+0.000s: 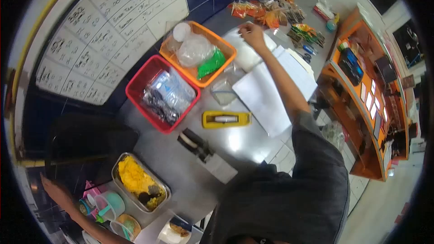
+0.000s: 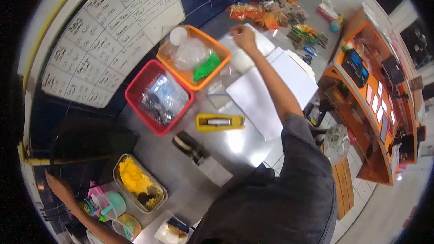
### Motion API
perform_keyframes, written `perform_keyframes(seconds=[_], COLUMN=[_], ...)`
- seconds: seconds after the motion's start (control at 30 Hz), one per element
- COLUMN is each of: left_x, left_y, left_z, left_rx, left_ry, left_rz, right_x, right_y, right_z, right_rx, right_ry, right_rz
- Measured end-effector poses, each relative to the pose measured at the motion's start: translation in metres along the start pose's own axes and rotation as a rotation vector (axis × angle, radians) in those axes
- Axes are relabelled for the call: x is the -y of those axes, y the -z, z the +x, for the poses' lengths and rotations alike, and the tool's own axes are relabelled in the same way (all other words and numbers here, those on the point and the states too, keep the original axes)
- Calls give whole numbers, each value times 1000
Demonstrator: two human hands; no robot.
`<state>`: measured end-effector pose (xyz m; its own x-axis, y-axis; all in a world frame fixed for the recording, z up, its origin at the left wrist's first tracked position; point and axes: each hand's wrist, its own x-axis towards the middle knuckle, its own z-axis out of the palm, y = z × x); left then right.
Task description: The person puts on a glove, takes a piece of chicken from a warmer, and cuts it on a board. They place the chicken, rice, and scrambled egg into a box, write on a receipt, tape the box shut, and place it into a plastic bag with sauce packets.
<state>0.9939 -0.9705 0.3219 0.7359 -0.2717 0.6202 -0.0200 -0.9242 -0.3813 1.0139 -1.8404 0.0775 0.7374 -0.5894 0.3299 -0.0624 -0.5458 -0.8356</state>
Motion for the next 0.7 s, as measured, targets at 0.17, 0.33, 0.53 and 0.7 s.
perform_keyframes(seconds=[0.17, 0.33, 0.53, 0.7], left_x=[6, -58, -135, -186], left_y=[-22, 8, 31, 47], left_z=[18, 16, 22, -12], left_rx=[-48, 40, 10, -91], left_ry=[58, 123, 131, 150], left_rz=[102, 156, 227, 124], right_x=[-68, -183, -198, -120], right_y=[8, -31, -47, -13], right_z=[122, 215, 233, 176], right_rx=[-147, -94, -142, -5], right_ry=[-136, -151, -297, 209], right_rz=[-529, -562, -506, -174])
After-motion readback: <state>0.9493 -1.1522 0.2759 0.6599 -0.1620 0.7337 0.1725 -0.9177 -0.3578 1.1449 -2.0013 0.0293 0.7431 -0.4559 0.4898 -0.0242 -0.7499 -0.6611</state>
